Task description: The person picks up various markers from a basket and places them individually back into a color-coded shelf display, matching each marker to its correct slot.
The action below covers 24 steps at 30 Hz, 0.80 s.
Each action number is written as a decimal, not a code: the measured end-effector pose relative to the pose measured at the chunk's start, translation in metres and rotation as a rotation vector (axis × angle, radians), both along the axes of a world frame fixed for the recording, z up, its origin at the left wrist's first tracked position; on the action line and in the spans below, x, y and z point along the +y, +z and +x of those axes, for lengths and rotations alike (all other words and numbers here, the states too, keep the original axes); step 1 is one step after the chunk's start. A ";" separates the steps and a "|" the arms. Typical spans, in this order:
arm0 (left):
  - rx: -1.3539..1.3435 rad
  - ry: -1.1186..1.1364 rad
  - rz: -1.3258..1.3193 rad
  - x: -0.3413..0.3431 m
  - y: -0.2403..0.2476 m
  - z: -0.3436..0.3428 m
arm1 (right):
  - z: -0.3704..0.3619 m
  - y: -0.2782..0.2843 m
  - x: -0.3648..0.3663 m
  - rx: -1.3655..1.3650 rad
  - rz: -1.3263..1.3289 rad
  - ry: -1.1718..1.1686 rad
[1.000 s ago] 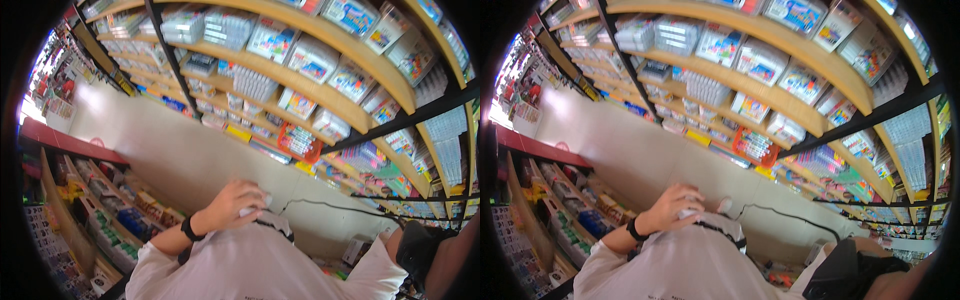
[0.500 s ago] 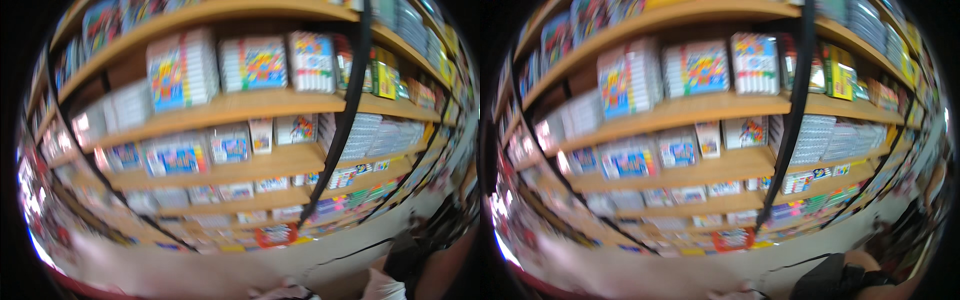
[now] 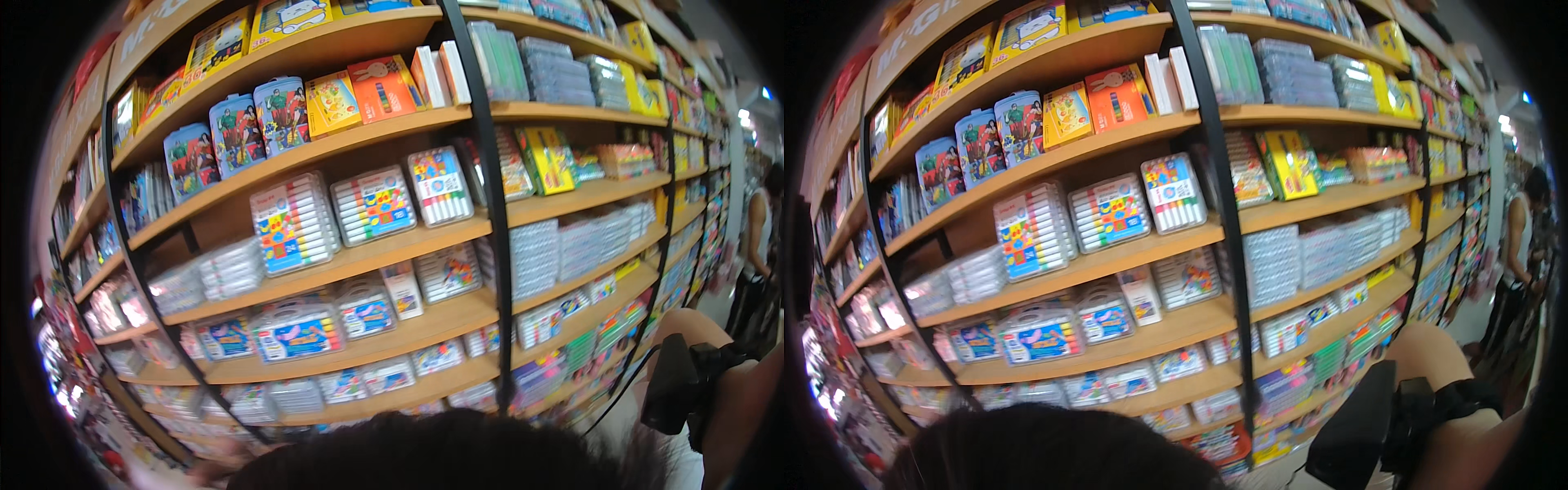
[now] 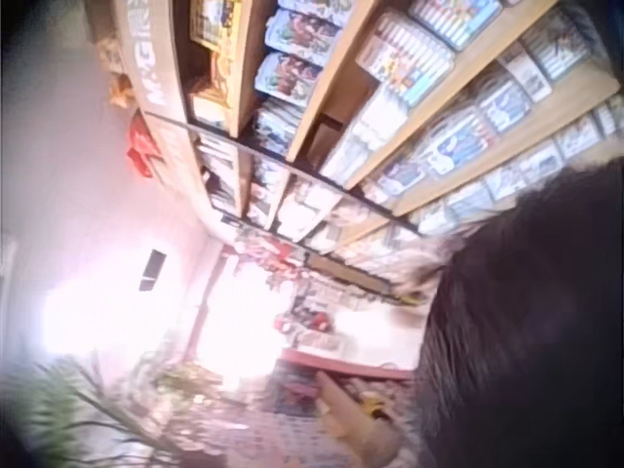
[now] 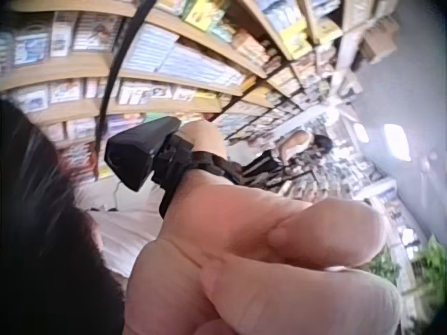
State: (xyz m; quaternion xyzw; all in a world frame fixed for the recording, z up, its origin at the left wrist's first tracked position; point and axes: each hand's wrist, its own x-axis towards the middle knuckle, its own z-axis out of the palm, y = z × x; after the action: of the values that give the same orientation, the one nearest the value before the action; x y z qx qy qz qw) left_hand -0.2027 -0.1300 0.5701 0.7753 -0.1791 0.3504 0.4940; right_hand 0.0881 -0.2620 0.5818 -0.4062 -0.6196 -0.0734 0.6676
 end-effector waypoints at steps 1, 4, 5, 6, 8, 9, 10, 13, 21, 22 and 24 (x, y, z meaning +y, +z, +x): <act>-0.026 0.005 0.023 -0.001 0.000 0.000 | -0.001 -0.004 0.002 -0.015 0.012 0.024; -0.150 -0.076 0.000 0.012 -0.031 0.023 | 0.009 -0.024 -0.002 -0.090 -0.081 -0.028; -0.185 -0.099 -0.003 0.020 -0.041 0.029 | 0.013 -0.034 0.001 -0.101 -0.103 -0.042; -0.180 -0.071 0.036 0.019 -0.040 0.029 | 0.014 -0.040 0.003 -0.092 -0.090 -0.020; -0.212 -0.074 0.098 0.017 -0.038 0.032 | 0.025 -0.049 0.001 -0.111 -0.075 -0.016; -0.207 -0.050 0.087 0.015 -0.035 0.026 | 0.026 -0.052 0.000 -0.085 -0.102 -0.002; -0.227 -0.027 0.105 0.022 -0.030 0.031 | 0.035 -0.047 0.008 -0.089 -0.107 -0.002; -0.262 0.019 0.119 0.032 -0.024 0.031 | 0.048 -0.040 0.020 -0.084 -0.128 0.001; -0.287 0.172 0.236 0.044 -0.005 0.016 | 0.065 -0.039 0.030 -0.056 -0.128 -0.001; -0.310 0.186 0.252 0.044 -0.008 0.011 | 0.066 -0.040 0.034 -0.070 -0.130 -0.004; -0.362 0.198 0.310 0.041 -0.010 0.005 | 0.068 -0.045 0.035 -0.102 -0.116 -0.015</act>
State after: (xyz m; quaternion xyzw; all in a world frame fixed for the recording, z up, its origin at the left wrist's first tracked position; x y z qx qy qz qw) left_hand -0.1982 -0.0890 0.5597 0.7801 -0.2393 0.4986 0.2924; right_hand 0.1562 -0.2272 0.5368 -0.4446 -0.6529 -0.0632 0.6099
